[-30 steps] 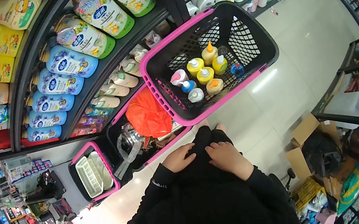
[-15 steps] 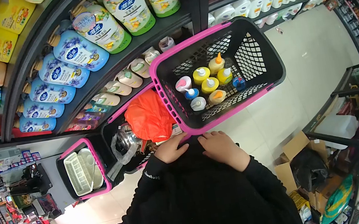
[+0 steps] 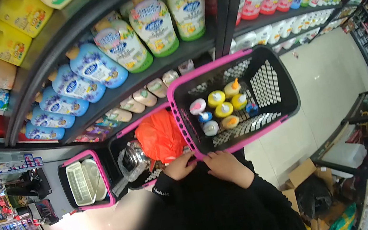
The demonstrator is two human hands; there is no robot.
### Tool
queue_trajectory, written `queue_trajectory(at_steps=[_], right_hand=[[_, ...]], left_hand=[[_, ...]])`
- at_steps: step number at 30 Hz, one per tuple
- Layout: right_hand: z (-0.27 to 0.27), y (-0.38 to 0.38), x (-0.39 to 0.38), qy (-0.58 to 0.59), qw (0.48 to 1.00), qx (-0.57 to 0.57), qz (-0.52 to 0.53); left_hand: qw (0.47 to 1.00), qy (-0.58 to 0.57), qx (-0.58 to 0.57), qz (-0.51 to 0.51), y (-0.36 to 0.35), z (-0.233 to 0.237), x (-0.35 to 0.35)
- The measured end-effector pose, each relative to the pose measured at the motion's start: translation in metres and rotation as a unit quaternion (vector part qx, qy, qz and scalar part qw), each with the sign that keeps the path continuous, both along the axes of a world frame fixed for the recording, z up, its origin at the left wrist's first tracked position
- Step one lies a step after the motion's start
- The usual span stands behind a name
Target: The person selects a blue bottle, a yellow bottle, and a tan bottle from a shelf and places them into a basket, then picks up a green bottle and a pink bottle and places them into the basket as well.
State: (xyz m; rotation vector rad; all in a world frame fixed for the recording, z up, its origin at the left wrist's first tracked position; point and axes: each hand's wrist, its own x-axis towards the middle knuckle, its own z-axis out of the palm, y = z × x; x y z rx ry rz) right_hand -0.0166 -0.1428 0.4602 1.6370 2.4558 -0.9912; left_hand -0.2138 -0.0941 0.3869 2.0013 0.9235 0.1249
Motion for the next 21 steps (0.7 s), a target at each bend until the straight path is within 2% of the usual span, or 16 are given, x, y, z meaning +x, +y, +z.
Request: queue_trajectory(at_steps=[1, 3, 6, 8, 12, 15, 16, 17, 20, 21], right_hand=[[0.000, 0.002, 0.005, -0.002, 1.000, 0.018, 0.000], [0.000, 0.008, 0.017, 0.008, 1.000, 0.017, 0.000], [0.001, 0.020, 0.041, 0.005, 0.999, 0.014, 0.051], [0.006, 0.026, 0.061, -0.002, 0.997, 0.037, 0.068], [0.016, 0.040, 0.105, 0.006, 0.995, 0.044, 0.085], [0.017, 0.054, 0.139, 0.061, 0.990, 0.051, 0.121], [0.019, 0.060, 0.149, 0.044, 0.989, 0.016, 0.143], [0.025, 0.067, 0.158, 0.046, 0.988, 0.031, 0.147], [0.065, 0.087, 0.184, 0.048, 0.972, 0.038, 0.226], [0.100, 0.097, 0.186, 0.012, 0.970, -0.006, 0.241]], left_hand=[[1.000, -0.002, 0.018, 0.000, 0.001, -0.005, 0.002], [0.999, -0.015, -0.036, 0.011, 0.006, -0.012, 0.010], [0.998, 0.050, -0.020, 0.033, 0.014, 0.014, 0.036], [0.999, 0.027, 0.009, 0.023, 0.016, 0.006, 0.050], [1.000, 0.020, -0.001, -0.014, 0.028, 0.027, 0.087], [0.996, 0.063, -0.006, -0.068, 0.041, 0.057, 0.108], [0.995, 0.057, -0.005, -0.080, 0.047, 0.065, 0.112], [0.995, 0.063, 0.008, -0.075, 0.054, 0.074, 0.114], [0.991, 0.032, 0.046, -0.124, 0.081, 0.128, 0.119], [0.985, -0.008, 0.073, -0.155, 0.091, 0.158, 0.121]])
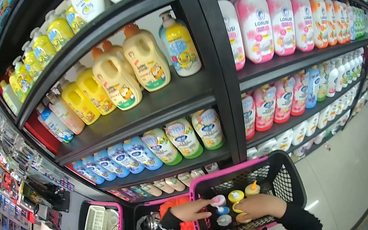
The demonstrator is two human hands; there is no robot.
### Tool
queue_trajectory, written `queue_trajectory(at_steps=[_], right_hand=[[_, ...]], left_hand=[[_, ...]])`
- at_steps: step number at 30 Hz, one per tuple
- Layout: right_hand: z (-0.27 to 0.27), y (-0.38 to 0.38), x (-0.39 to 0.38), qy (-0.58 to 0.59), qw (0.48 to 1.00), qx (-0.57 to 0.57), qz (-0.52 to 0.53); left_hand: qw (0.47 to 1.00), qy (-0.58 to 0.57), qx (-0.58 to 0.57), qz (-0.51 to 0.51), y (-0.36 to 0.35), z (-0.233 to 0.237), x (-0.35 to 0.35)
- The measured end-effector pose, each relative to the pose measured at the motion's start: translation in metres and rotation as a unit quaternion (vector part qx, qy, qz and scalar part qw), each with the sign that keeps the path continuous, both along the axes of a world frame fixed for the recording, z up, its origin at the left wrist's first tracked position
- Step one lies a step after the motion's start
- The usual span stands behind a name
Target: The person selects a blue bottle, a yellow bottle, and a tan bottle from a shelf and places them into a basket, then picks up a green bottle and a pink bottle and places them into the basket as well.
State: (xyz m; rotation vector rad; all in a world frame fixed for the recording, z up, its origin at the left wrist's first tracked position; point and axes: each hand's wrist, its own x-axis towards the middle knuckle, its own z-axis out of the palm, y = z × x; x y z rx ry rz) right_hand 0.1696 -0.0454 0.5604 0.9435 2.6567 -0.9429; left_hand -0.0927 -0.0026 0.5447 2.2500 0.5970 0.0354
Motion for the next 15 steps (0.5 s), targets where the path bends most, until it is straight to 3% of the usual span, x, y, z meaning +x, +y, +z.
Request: queue_trajectory(at_steps=[2, 4, 6, 8, 9, 12, 15], right_hand=[[0.032, 0.015, 0.015, 0.057, 0.996, 0.074, 0.011], [0.079, 0.030, 0.024, 0.077, 0.975, 0.208, 0.003], [0.137, 0.040, 0.020, 0.035, 0.958, 0.280, -0.049], [0.167, 0.064, 0.013, 0.150, 0.913, 0.378, -0.041], [0.180, 0.077, 0.006, 0.194, 0.893, 0.404, -0.039], [0.206, 0.123, -0.017, 0.268, 0.823, 0.498, -0.060], [0.215, 0.169, -0.037, 0.274, 0.794, 0.532, -0.108]], left_hand=[[0.999, 0.024, 0.021, 0.017, 0.012, 0.064, 0.000], [0.993, 0.121, -0.002, -0.011, 0.042, 0.107, -0.006], [0.997, 0.057, -0.042, 0.015, 0.067, 0.149, -0.009], [0.994, -0.068, 0.031, 0.073, 0.097, 0.179, -0.007], [0.983, -0.141, 0.011, 0.121, 0.112, 0.193, -0.004], [0.905, -0.359, 0.008, 0.227, 0.157, 0.204, 0.011], [0.843, -0.420, 0.058, 0.331, 0.195, 0.196, 0.028]])
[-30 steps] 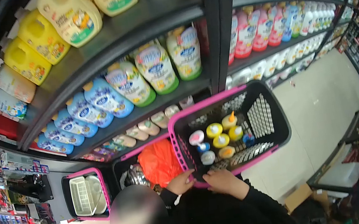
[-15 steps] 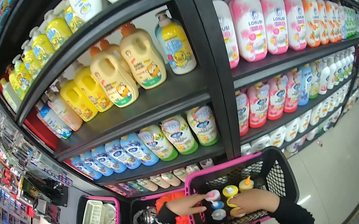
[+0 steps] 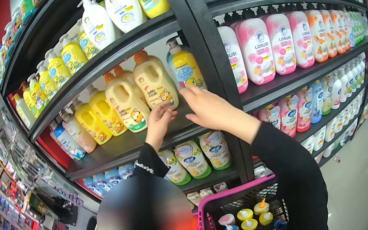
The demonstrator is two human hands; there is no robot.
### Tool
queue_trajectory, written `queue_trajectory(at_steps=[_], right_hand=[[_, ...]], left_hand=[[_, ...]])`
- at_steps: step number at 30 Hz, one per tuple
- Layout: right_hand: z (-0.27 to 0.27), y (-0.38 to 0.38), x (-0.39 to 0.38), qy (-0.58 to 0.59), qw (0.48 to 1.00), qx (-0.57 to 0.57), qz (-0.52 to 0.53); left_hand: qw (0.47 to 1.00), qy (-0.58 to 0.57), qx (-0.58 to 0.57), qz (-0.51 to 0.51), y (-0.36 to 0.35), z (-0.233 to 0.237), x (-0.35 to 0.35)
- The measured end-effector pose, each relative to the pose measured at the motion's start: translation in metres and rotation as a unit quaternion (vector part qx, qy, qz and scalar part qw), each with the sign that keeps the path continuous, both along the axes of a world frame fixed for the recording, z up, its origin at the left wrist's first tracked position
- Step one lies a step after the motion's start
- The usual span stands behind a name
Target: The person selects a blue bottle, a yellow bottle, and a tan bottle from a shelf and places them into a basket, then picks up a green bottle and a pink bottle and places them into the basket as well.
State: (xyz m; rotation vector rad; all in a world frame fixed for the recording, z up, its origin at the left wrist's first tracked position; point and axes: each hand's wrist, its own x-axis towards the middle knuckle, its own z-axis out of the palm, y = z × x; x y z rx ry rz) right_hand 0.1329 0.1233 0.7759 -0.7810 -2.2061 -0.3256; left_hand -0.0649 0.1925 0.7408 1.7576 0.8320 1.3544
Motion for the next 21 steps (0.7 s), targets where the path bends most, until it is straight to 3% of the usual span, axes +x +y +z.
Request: queue_trajectory(at_steps=[2, 7, 10, 13, 15, 16, 21], right_hand=[[0.002, 0.021, -0.014, 0.086, 0.994, -0.037, -0.059], [-0.002, 0.067, -0.041, 0.079, 0.991, -0.025, -0.108], [0.003, 0.095, -0.048, 0.160, 0.973, -0.007, -0.168], [0.021, 0.117, -0.049, 0.195, 0.934, -0.040, -0.298], [0.030, 0.130, -0.046, 0.248, 0.912, -0.048, -0.323], [0.038, 0.132, -0.044, 0.263, 0.893, -0.120, -0.344], [0.034, 0.172, -0.039, 0.326, 0.868, -0.200, -0.317]], left_hand=[[0.998, -0.029, 0.042, 0.045, 0.025, -0.011, 0.011], [0.993, -0.072, 0.024, 0.089, 0.055, -0.014, 0.034], [0.993, -0.072, 0.036, 0.084, 0.058, -0.015, 0.035], [0.991, -0.078, 0.053, 0.098, 0.059, -0.018, 0.035], [0.987, -0.061, 0.085, 0.119, 0.059, -0.018, 0.037], [0.986, -0.045, 0.100, 0.127, 0.058, -0.018, 0.037], [0.982, -0.031, 0.127, 0.139, 0.057, -0.019, 0.039]])
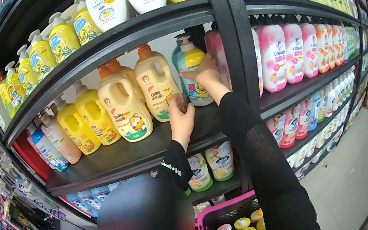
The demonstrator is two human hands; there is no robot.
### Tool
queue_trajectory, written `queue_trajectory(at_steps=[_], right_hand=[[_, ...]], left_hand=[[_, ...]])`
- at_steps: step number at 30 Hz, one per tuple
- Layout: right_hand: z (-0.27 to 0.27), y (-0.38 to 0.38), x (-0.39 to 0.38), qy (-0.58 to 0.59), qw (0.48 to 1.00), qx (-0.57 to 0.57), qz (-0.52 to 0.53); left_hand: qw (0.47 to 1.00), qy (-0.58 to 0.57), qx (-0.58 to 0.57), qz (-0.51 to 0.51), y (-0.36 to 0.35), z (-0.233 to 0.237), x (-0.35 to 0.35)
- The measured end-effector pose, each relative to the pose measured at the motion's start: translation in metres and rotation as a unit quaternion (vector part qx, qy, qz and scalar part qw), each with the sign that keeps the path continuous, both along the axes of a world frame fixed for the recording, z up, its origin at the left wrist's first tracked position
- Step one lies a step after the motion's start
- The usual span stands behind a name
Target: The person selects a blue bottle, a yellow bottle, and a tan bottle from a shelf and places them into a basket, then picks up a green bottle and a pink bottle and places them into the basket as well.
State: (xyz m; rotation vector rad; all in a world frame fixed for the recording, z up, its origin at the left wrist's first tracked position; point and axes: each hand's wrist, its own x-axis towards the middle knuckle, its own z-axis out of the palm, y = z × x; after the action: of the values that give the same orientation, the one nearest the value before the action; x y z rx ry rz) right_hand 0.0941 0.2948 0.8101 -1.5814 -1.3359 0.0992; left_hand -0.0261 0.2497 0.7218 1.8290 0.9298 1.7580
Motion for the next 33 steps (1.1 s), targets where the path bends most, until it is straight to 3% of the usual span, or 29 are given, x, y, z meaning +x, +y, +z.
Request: queue_trajectory(at_steps=[3, 9, 12, 18, 24, 28, 32, 33], right_hand=[[-0.015, 0.017, -0.001, -0.044, 0.982, 0.172, -0.061], [-0.014, 0.010, 0.001, 0.037, 0.988, 0.136, 0.066], [-0.014, 0.009, -0.005, -0.002, 0.986, 0.166, 0.005], [-0.013, -0.019, -0.010, -0.018, 0.989, 0.146, 0.009], [-0.012, -0.053, -0.008, -0.009, 0.978, 0.178, 0.105], [-0.009, -0.088, -0.012, -0.004, 0.982, 0.157, 0.104], [-0.018, -0.096, -0.012, 0.008, 0.974, 0.180, 0.140], [-0.018, -0.102, -0.013, 0.016, 0.972, 0.182, 0.145]], left_hand=[[0.999, 0.031, 0.015, 0.017, -0.004, 0.000, 0.002], [0.997, 0.052, 0.034, 0.043, -0.005, -0.002, 0.003], [0.993, 0.082, 0.056, 0.062, -0.002, -0.004, 0.003], [0.988, 0.100, 0.081, 0.084, -0.013, 0.004, 0.004], [0.996, 0.075, 0.033, 0.018, -0.019, 0.015, 0.001], [0.999, 0.037, -0.003, -0.013, -0.032, 0.023, -0.001], [0.998, 0.033, 0.057, 0.024, -0.042, 0.027, 0.000], [0.998, 0.025, 0.061, -0.016, -0.044, 0.029, 0.000]])
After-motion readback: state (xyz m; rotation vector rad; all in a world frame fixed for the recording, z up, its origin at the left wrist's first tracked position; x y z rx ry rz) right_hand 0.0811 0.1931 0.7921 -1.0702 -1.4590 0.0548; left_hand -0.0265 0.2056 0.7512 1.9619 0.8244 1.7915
